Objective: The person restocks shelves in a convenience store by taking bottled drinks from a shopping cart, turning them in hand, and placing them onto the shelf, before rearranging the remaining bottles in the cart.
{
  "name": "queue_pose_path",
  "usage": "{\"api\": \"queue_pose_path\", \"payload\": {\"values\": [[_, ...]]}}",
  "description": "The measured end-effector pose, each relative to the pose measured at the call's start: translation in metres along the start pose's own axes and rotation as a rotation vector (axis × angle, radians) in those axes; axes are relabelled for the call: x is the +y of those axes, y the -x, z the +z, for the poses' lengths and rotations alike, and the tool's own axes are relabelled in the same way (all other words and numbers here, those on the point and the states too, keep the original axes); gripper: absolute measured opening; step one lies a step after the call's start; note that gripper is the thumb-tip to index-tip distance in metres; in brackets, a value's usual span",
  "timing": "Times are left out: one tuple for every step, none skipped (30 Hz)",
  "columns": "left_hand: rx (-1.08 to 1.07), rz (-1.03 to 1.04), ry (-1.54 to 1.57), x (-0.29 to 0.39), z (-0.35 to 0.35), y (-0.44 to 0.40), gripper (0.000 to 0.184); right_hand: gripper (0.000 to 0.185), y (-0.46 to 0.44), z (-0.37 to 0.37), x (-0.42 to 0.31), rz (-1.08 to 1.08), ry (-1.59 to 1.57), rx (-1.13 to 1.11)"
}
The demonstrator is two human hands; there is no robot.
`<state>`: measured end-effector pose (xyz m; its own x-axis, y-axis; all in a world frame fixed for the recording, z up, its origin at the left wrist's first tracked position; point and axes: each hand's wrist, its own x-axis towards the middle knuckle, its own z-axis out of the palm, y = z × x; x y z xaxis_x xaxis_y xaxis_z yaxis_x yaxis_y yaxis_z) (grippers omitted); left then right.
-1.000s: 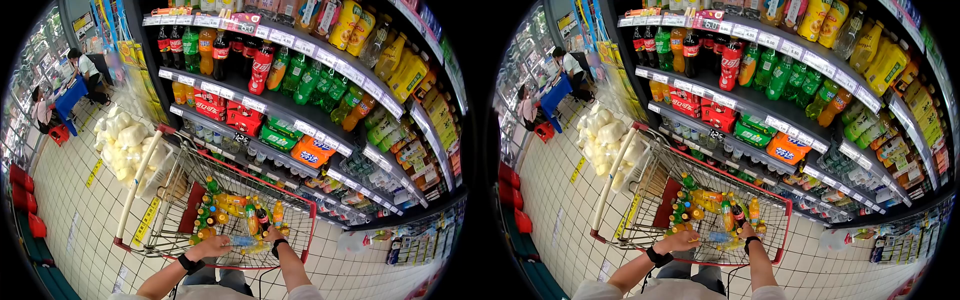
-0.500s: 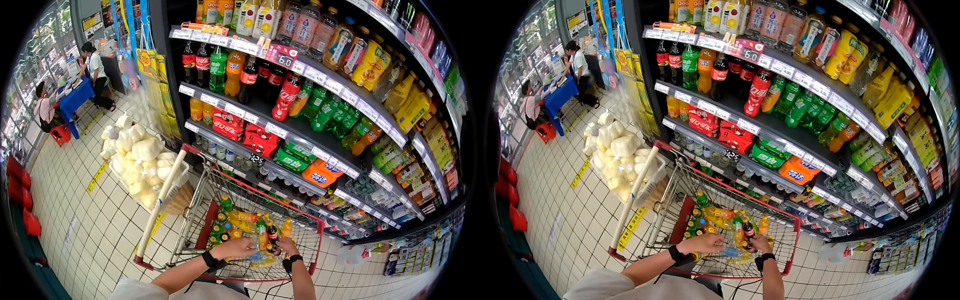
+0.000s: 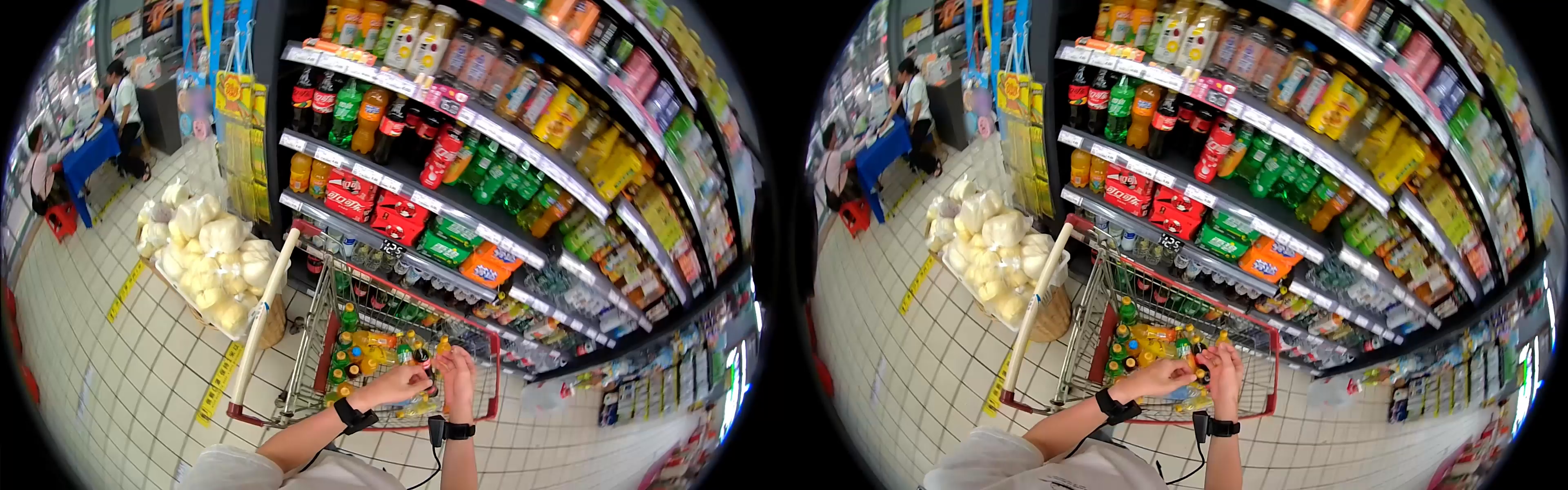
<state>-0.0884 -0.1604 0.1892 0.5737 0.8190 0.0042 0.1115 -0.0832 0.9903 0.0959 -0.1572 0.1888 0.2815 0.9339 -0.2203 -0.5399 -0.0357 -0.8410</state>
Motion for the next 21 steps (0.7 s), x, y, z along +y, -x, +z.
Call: {"api": "queue_pose_path", "payload": {"values": [[-0.002,0.035,-0.017,0.008,0.006,0.010,0.031,0.014,0.014,-0.005,-0.001,-0.014,-0.025,0.014],[-0.010,0.043,-0.029,0.017,0.013,0.024,0.029,0.013,0.033,-0.013,0.001,-0.036,-0.068,0.032],[-0.047,0.037,-0.050,0.019,0.017,0.035,0.029,0.013,0.050,-0.020,0.005,-0.058,-0.112,0.049],[-0.083,-0.005,-0.071,0.021,0.021,0.046,0.028,0.012,0.067,-0.024,0.010,-0.091,-0.176,0.052],[-0.108,-0.047,-0.088,0.023,0.028,0.058,0.028,0.012,0.084,-0.022,0.009,-0.095,-0.197,0.110],[-0.103,0.007,-0.030,0.017,0.037,0.070,0.027,0.010,0.101,-0.024,0.012,-0.095,-0.216,0.147],[-0.129,0.000,-0.045,0.011,0.044,0.086,0.027,0.009,0.119,-0.025,0.016,-0.095,-0.234,0.183],[-0.134,0.012,-0.058,0.019,0.049,0.099,0.026,0.009,0.132,-0.029,0.017,-0.100,-0.244,0.190],[-0.138,0.025,-0.071,0.028,0.052,0.111,0.026,0.008,0.146,-0.032,0.020,-0.071,-0.271,0.180],[-0.185,-0.082,-0.047,0.038,0.052,0.126,0.026,0.007,0.159,-0.032,0.022,-0.043,-0.298,0.169],[-0.189,-0.072,-0.049,0.043,0.055,0.134,0.026,0.007,0.170,-0.030,0.018,-0.053,-0.298,0.168],[-0.203,-0.047,-0.071,0.046,0.057,0.142,0.026,0.007,0.181,-0.026,0.013,-0.044,-0.277,0.168],[-0.216,-0.021,-0.092,0.049,0.058,0.150,0.026,0.006,0.190,-0.023,0.009,-0.035,-0.255,0.167],[-0.220,-0.015,-0.096,0.051,0.059,0.156,0.026,0.006,0.198,-0.020,0.007,-0.042,-0.258,0.168],[-0.231,0.009,-0.123,0.052,0.059,0.161,0.026,0.007,0.204,-0.018,0.004,-0.062,-0.258,0.138],[-0.242,0.035,-0.151,0.052,0.059,0.165,0.026,0.007,0.210,-0.015,0.002,-0.081,-0.257,0.107],[-0.247,0.040,-0.154,0.055,0.059,0.169,0.026,0.007,0.215,-0.011,-0.002,-0.088,-0.260,0.108],[-0.268,0.029,-0.164,0.058,0.058,0.172,0.027,0.008,0.222,-0.006,-0.006,-0.087,-0.232,0.110],[-0.289,0.018,-0.173,0.061,0.056,0.175,0.028,0.012,0.228,-0.001,-0.008,-0.086,-0.205,0.112],[-0.288,0.019,-0.170,0.061,0.055,0.179,0.028,0.012,0.232,0.002,-0.008,-0.086,-0.201,0.111],[-0.291,0.027,-0.162,0.061,0.053,0.182,0.028,0.012,0.235,0.005,-0.008,-0.087,-0.191,0.093]]}}
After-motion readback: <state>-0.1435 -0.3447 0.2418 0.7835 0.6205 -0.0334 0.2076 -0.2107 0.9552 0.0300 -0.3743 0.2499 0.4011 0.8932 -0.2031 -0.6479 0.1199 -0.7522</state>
